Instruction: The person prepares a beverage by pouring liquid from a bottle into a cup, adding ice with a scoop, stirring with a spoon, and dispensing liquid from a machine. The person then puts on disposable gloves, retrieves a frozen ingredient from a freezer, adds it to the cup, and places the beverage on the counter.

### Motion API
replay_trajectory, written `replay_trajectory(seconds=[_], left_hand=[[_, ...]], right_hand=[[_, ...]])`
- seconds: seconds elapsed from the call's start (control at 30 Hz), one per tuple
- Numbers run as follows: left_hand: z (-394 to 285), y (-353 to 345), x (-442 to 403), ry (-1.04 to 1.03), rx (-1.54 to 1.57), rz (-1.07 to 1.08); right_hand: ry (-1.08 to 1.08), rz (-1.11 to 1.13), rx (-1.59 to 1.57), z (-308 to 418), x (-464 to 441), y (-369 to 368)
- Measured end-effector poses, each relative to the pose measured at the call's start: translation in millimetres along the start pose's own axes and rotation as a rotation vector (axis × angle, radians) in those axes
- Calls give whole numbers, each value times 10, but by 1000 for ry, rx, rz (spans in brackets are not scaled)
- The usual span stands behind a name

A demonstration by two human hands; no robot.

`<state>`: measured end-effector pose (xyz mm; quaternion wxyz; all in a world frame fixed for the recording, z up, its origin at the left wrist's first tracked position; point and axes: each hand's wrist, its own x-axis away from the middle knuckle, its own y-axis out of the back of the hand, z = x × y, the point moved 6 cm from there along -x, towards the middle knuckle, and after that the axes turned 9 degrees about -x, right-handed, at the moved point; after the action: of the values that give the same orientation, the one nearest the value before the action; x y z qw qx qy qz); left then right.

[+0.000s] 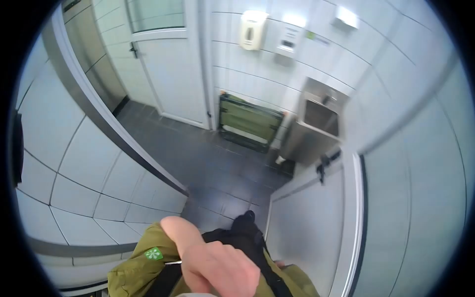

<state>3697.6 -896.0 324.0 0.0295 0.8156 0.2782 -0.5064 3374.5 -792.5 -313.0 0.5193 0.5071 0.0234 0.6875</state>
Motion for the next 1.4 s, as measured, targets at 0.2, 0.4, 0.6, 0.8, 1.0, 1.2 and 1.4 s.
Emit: replay_trajectory(seconds=[0.2, 0.4, 0.6, 0.8, 1.0, 1.2, 1.4], left_hand=[[-451, 1861, -396, -212, -357, -184], [-960, 3447, -327, -214, -668, -128], [-1849, 4956, -546, -355, -682, -1], [-3137, 6400, -51, -492, -852, -228], [-4403, 7489, 274, -373, -1343, -271], [-5876, 7897, 860, -334, -1565, -691], [-7516, 8048, 2002, -397, -1541, -854]], right_hand=[[109, 106, -132, 2863, -2493, 1215], [639, -26, 181, 6428, -4127, 1204], [256, 533, -125, 7856, -4156, 228], [630, 528, 810, 8243, -5404, -433], [732, 645, 921, 10756, -5985, -1856], [1630, 702, 1876, 13767, -5595, -4388], [944, 1007, 389, 15938, -3376, -7235]])
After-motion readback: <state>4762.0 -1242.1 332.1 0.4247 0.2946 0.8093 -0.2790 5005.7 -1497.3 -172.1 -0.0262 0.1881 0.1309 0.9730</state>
